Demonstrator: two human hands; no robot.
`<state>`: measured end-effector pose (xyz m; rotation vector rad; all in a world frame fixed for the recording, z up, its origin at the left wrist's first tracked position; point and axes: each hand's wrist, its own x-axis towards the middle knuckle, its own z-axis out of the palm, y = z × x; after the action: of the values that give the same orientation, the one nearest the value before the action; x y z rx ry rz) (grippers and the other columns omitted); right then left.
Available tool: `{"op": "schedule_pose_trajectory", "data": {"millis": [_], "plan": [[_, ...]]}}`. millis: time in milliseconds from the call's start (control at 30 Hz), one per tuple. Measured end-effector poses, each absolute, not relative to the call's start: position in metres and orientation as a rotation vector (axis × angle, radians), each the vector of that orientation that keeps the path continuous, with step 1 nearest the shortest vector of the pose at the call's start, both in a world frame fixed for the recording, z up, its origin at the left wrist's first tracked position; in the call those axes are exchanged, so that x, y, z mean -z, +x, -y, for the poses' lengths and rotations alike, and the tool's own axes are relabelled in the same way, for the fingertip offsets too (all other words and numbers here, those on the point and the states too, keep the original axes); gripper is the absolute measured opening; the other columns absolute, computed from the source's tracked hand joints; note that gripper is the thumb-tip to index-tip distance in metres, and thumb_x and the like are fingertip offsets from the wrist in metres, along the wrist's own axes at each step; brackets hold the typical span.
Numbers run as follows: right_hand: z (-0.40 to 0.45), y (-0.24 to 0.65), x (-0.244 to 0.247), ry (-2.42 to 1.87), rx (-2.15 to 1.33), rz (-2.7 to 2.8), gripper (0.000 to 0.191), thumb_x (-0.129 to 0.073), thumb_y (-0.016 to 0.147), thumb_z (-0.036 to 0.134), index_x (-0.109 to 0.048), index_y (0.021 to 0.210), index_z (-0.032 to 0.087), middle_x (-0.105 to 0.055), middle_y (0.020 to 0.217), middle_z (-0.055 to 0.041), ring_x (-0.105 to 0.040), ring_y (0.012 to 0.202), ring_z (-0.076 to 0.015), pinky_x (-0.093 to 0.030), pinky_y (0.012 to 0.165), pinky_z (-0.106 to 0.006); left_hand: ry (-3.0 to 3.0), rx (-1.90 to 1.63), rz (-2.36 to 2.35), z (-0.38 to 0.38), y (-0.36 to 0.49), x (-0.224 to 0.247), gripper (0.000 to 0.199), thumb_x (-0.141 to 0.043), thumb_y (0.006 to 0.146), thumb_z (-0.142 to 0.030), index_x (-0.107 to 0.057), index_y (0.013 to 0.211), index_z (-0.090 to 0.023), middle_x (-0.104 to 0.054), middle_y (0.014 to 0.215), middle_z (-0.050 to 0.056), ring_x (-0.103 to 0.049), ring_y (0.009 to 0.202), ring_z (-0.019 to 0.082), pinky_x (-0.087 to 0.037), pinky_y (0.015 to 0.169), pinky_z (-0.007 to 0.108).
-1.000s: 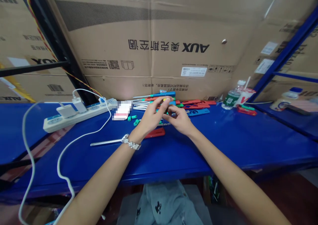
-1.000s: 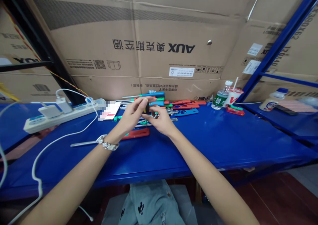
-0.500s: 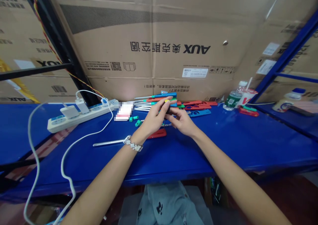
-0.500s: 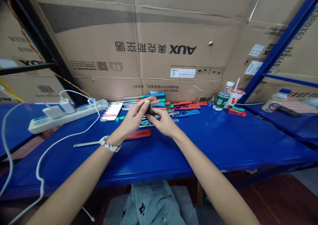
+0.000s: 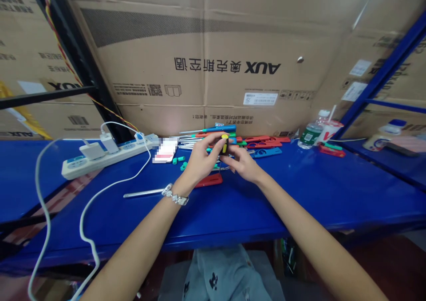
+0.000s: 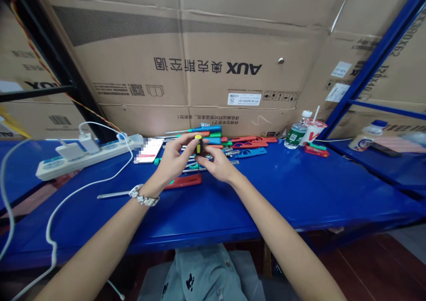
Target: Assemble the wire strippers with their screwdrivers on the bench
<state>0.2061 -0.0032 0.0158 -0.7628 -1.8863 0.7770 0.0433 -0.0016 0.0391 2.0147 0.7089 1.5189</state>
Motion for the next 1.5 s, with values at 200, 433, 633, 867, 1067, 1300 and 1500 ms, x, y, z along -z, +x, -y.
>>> {"op": "schedule_pose_trajectory", "data": {"millis": [200,433,633,867,1067,1300,1500], "plan": [[-0.002,0.204,-0.014,-0.881,-0.66,1.875,0.037,-0.073,0.082,0.054,-0.063,0.076,0.019,-0.058,0.071,-0.0002,-0.051,0.067,-0.0159,-0.043,0.064,-0.031,1.814,-1.712,-0.814,0.001,0.053,-0.036,0.032,-0.082,0.081,-0.044,-0.069,0.098,-0.02,-0.076,0.098,0.006,-0.071,0.09,0.019,-0.057,0.084,0.033],[-0.001,0.199,-0.009,-0.939,-0.553,1.809,0.036,-0.075,0.079,0.051,-0.061,0.082,0.019,-0.061,0.076,-0.0021,-0.054,0.068,-0.0171,-0.044,0.064,-0.032,2.012,-1.562,-0.736,0.002,0.049,-0.037,0.027,-0.057,0.101,-0.042,-0.071,0.103,-0.02,-0.077,0.099,0.007,-0.072,0.091,0.019,-0.056,0.089,0.035],[0.007,0.209,-0.021,-0.777,-0.771,1.936,0.035,-0.064,0.09,0.053,-0.07,0.088,0.019,-0.068,0.083,-0.004,-0.06,0.08,-0.0202,-0.05,0.078,-0.036,2.075,-1.451,-0.641,0.001,0.042,-0.036,0.029,-0.049,0.104,-0.041,-0.07,0.107,-0.022,-0.074,0.115,0.008,-0.069,0.11,0.02,-0.052,0.098,0.036],[-0.002,0.198,-0.013,-0.875,-0.729,1.878,0.032,-0.076,0.081,0.047,-0.066,0.078,0.017,-0.06,0.07,0.0,-0.052,0.065,-0.0151,-0.043,0.063,-0.029,1.802,-1.696,-0.851,0.004,0.056,-0.036,0.028,-0.082,0.081,-0.043,-0.066,0.083,-0.02,-0.07,0.08,0.002,-0.066,0.077,0.017,-0.053,0.075,0.032],[0.001,0.198,-0.016,-0.793,-0.837,1.857,0.031,-0.075,0.083,0.048,-0.066,0.082,0.018,-0.065,0.075,-0.0004,-0.057,0.068,-0.0147,-0.047,0.067,-0.03,2.019,-1.561,-0.814,0.001,0.017,-0.03,0.027,-0.051,0.101,-0.04,-0.066,0.111,-0.02,-0.072,0.108,0.008,-0.067,0.098,0.021,-0.052,0.088,0.039],[-0.001,0.202,-0.014,-0.8,-1.142,1.734,0.04,-0.078,0.079,0.053,-0.063,0.096,0.021,-0.072,0.081,-0.0033,-0.067,0.06,-0.018,-0.042,0.039,-0.025,2.748,-0.659,-0.933,-0.003,-0.015,0.002,0.025,-0.071,0.088,-0.034,-0.073,0.11,-0.022,-0.07,0.106,0.009,-0.062,0.103,0.03,-0.049,0.092,0.048],[0.0,0.204,-0.015,-0.841,-1.15,1.664,0.042,-0.084,0.072,0.052,-0.062,0.089,0.021,-0.07,0.075,-0.0025,-0.069,0.059,-0.0207,-0.049,0.042,-0.029,2.703,-0.656,-0.952,-0.004,-0.011,0.018,0.027,-0.069,0.094,-0.04,-0.075,0.113,-0.023,-0.067,0.104,0.01,-0.063,0.098,0.027,-0.051,0.091,0.043]]}}
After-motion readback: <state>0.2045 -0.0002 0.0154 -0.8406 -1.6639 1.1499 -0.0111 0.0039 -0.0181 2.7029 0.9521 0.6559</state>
